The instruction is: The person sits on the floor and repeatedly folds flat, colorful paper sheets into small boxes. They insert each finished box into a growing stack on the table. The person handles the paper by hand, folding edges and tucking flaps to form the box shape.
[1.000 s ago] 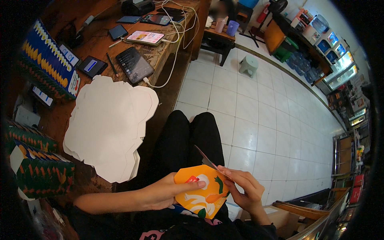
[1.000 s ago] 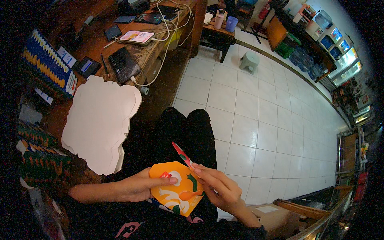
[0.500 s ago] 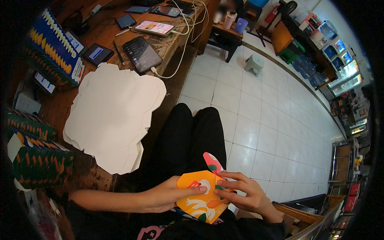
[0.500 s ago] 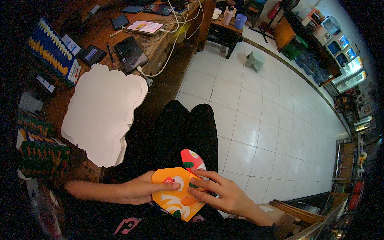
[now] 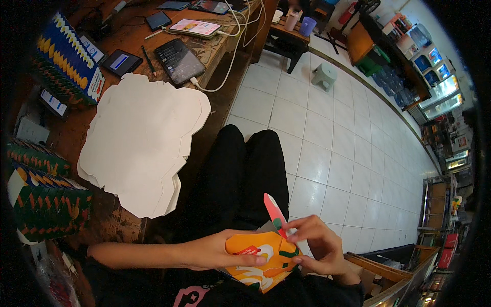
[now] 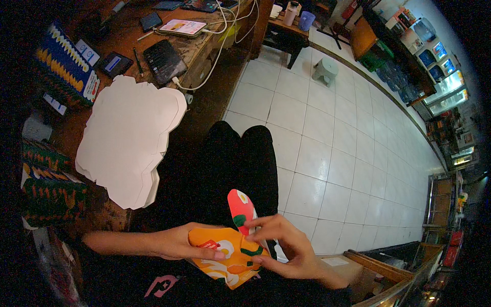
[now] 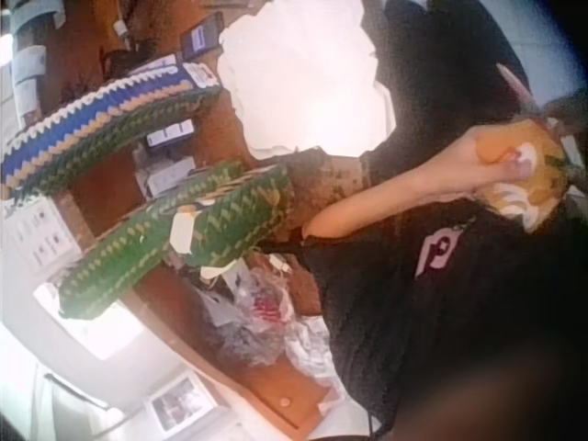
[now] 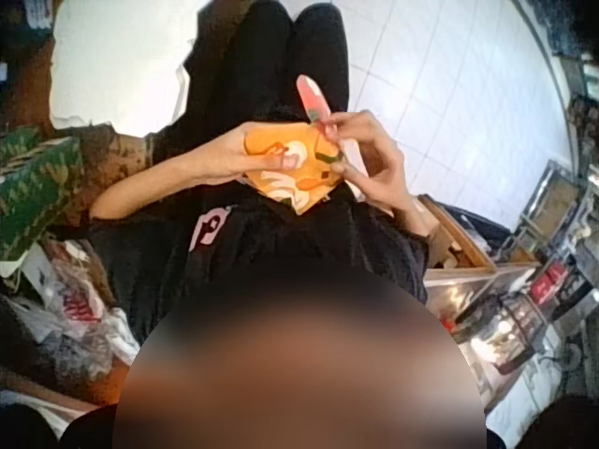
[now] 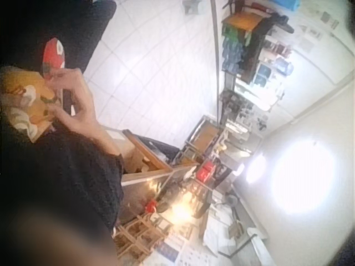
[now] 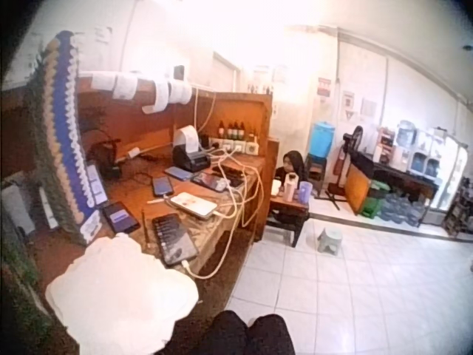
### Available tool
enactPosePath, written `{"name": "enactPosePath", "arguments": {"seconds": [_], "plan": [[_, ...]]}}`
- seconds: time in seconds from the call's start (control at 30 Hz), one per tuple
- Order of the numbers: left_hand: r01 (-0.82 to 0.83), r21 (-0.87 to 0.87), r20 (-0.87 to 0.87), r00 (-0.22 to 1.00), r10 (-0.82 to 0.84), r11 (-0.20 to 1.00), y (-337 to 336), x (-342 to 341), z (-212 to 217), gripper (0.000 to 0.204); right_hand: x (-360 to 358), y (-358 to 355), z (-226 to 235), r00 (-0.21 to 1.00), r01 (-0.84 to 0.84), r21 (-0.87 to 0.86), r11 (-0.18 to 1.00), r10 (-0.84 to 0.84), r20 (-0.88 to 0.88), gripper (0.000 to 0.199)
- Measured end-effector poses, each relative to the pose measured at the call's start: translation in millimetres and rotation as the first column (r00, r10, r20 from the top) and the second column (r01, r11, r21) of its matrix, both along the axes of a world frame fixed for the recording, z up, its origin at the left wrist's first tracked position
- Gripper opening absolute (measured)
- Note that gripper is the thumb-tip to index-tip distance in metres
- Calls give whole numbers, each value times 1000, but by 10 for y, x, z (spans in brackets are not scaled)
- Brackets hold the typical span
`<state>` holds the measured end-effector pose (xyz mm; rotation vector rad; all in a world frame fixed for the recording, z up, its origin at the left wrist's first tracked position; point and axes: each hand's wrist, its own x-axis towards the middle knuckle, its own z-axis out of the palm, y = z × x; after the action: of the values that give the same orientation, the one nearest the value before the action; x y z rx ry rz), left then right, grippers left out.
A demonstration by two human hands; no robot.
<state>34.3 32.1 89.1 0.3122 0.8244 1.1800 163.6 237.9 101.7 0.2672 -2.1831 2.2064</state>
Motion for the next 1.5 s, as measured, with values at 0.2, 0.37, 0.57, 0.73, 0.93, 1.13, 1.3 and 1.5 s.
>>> {"name": "enactPosePath", "arguments": {"seconds": [0.2, 0.37, 0.57, 0.73, 0.93, 1.13, 1.3, 1.5], "plan": [[142, 119, -350, 932, -92, 983, 9, -27, 88, 44, -27, -9, 70, 951, -99, 42, 994, 82, 299, 67], [261, 268, -492, 864, -101, 927, -71, -130, 156, 40, -74, -103, 106, 987, -75, 141, 987, 53, 152, 63], [-158, 144, 533, 844, 58, 977, -133, -266, 72, 72, -81, -160, 142, 990, -107, 243, 964, 126, -65, 40], [-263, -76, 271, 923, 274, 962, -144, -206, -56, 63, -30, -214, 131, 865, -280, 705, 651, 490, -108, 28], [-115, 84, -553, 821, 142, 990, -105, -68, -140, 39, -169, -61, 86, 963, 70, 651, 756, 118, -241, 48], [1, 92, -622, 781, 57, 996, -151, -53, -149, 31, -289, -147, -59, 995, 5, 775, 632, 76, -68, 70], [100, 67, -708, 706, -24, 993, -139, -45, -162, 27, -193, -169, -220, 993, -98, 599, 795, 122, 1, 54], [57, -120, -697, 706, -125, 991, -135, -48, -188, 38, -104, -269, -319, 996, 86, 402, 912, -79, -34, 33]]}}
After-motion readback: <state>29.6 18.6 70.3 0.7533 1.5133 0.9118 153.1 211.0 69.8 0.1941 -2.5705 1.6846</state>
